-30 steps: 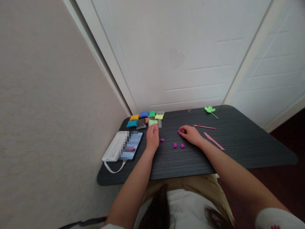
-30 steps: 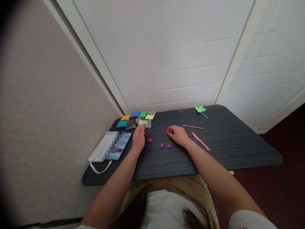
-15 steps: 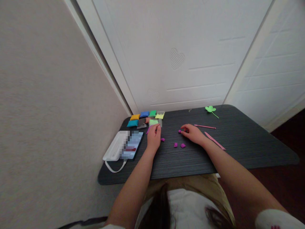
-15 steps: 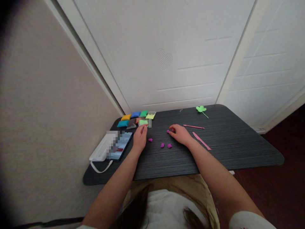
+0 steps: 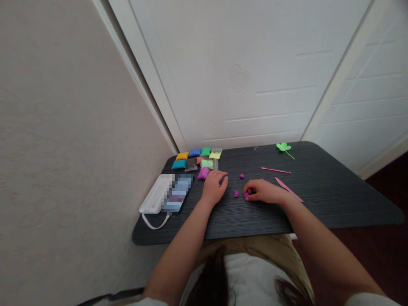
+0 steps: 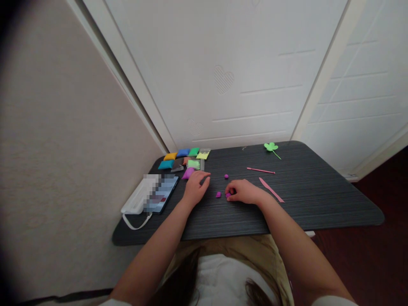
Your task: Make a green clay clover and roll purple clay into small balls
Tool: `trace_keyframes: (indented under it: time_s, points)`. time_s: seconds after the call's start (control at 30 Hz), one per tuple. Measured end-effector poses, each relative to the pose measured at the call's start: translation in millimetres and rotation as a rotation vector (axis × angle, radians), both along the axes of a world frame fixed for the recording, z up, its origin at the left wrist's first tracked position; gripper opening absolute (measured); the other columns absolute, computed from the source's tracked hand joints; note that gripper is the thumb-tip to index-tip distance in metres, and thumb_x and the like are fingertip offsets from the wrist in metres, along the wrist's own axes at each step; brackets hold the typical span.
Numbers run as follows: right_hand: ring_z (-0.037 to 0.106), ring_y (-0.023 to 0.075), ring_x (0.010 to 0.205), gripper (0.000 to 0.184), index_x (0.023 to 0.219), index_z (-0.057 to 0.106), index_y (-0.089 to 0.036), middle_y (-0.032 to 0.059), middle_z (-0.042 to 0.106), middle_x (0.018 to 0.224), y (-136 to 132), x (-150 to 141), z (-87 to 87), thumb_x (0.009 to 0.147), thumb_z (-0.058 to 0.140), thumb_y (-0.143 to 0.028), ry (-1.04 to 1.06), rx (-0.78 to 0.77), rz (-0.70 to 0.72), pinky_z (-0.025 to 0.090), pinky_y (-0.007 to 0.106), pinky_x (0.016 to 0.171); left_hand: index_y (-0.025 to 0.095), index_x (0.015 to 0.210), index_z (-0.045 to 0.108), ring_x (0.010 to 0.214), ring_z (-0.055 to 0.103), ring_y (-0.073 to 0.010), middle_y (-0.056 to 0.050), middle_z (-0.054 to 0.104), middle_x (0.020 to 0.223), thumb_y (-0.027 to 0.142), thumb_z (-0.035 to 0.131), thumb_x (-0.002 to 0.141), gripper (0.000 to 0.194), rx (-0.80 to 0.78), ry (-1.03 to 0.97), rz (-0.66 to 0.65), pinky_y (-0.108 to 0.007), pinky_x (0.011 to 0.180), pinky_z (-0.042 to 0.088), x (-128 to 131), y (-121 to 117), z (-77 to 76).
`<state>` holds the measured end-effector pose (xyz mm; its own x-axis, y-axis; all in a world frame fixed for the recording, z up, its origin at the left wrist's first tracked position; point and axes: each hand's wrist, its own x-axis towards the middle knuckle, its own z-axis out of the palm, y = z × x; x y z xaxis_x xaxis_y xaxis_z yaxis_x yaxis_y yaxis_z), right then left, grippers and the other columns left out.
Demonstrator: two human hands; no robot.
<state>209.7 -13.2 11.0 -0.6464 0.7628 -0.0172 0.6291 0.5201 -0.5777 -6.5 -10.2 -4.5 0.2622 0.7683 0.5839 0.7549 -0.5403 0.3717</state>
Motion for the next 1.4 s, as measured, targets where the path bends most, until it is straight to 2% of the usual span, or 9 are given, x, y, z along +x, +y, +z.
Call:
trace_keyframes:
  time_s: [0.27, 0.43, 0.6, 0.7, 0.87, 0.97, 1.07, 1.2, 1.4]
  points:
    - [0.052, 0.0121, 0.063, 0.028, 0.082, 0.056, -0.019, -0.0007, 0.058, 0.069, 3, -2, -2.4, 0.071, 0.054, -0.044, 0.368, -0.071, -0.269, 0.038, 0.024, 0.059, 0.018, 0.091, 0.058, 0.092, 0.053, -0.0164, -0.005, 0.062, 0.093, 0.025, 0.042, 0.081, 0.020, -0.019, -0.090, 0.087, -0.033, 0.087, 0.041, -6, 4, -2.0]
    - [0.056, 0.0116, 0.068, 0.028, 0.098, 0.052, -0.020, 0.0008, 0.060, 0.078, 7, -1, 0.4, 0.081, 0.040, -0.039, 0.566, -0.072, -0.300, 0.042, 0.027, 0.069, 0.018, 0.090, 0.058, 0.093, 0.054, -0.0161, -0.004, 0.062, 0.093, 0.025, 0.042, 0.081, 0.020, -0.041, -0.125, 0.097, -0.033, 0.086, 0.041, -6, 5, -3.1]
    - [0.049, 0.0104, 0.056, 0.033, 0.070, 0.054, -0.018, -0.0029, 0.052, 0.057, 6, 0, 8.2, 0.084, 0.033, -0.041, 0.566, -0.048, -0.306, 0.038, 0.025, 0.061, 0.019, 0.091, 0.058, 0.092, 0.054, -0.0163, -0.004, 0.062, 0.093, 0.026, 0.042, 0.081, 0.021, -0.061, -0.150, 0.111, -0.033, 0.085, 0.042, -7, 7, -5.1]
    - [0.043, 0.0087, 0.051, 0.030, 0.063, 0.051, -0.018, -0.0050, 0.047, 0.052, 5, -1, 10.5, 0.079, 0.043, -0.042, 0.681, -0.110, -0.341, 0.035, 0.023, 0.055, 0.019, 0.091, 0.058, 0.092, 0.054, -0.0165, -0.004, 0.062, 0.093, 0.026, 0.042, 0.081, 0.020, -0.065, -0.142, 0.107, -0.034, 0.085, 0.042, -7, 7, -4.9]
    - [0.053, 0.0108, 0.070, 0.027, 0.086, 0.058, -0.020, -0.0014, 0.059, 0.077, 3, -3, 10.3, 0.065, 0.064, -0.035, 0.894, -0.233, -0.361, 0.039, 0.025, 0.069, 0.018, 0.091, 0.058, 0.092, 0.054, -0.0165, -0.005, 0.062, 0.093, 0.025, 0.042, 0.081, 0.020, -0.044, -0.093, 0.069, -0.034, 0.086, 0.042, -5, 4, -2.9]
    - [0.055, 0.0131, 0.080, 0.034, 0.094, 0.059, -0.020, 0.0017, 0.061, 0.088, 4, -3, 9.2, 0.064, 0.064, -0.035, 0.912, -0.263, -0.361, 0.039, 0.029, 0.078, 0.018, 0.091, 0.057, 0.092, 0.053, -0.0165, -0.005, 0.062, 0.092, 0.025, 0.042, 0.081, 0.020, -0.031, -0.038, 0.019, -0.034, 0.086, 0.042, -2, 0, -2.2]
    - [0.054, 0.0121, 0.073, 0.031, 0.095, 0.059, -0.020, 0.0005, 0.060, 0.079, 5, -3, 8.0, 0.070, 0.057, -0.040, 0.916, -0.264, -0.380, 0.040, 0.028, 0.074, 0.018, 0.092, 0.057, 0.091, 0.053, -0.0168, -0.005, 0.062, 0.091, 0.024, 0.042, 0.081, 0.019, -0.033, -0.002, -0.014, -0.034, 0.084, 0.042, 2, -2, -1.8]
    - [0.047, 0.0105, 0.059, 0.032, 0.069, 0.055, -0.018, -0.0024, 0.049, 0.059, 6, -1, 8.6, 0.078, 0.043, -0.047, 0.873, -0.167, -0.408, 0.039, 0.026, 0.064, 0.018, 0.091, 0.058, 0.091, 0.054, -0.0168, -0.005, 0.062, 0.091, 0.023, 0.042, 0.081, 0.019, -0.036, -0.021, 0.006, -0.034, 0.084, 0.043, 2, -2, -1.5]
    - [0.045, 0.0091, 0.057, 0.024, 0.069, 0.051, -0.019, -0.0043, 0.048, 0.059, 2, -1, 12.4, 0.067, 0.060, -0.041, 0.842, -0.170, -0.407, 0.037, 0.024, 0.059, 0.018, 0.089, 0.059, 0.090, 0.055, -0.0157, -0.005, 0.063, 0.090, 0.022, 0.041, 0.081, 0.019, -0.043, -0.082, 0.037, -0.033, 0.084, 0.043, 0, 0, -1.5]
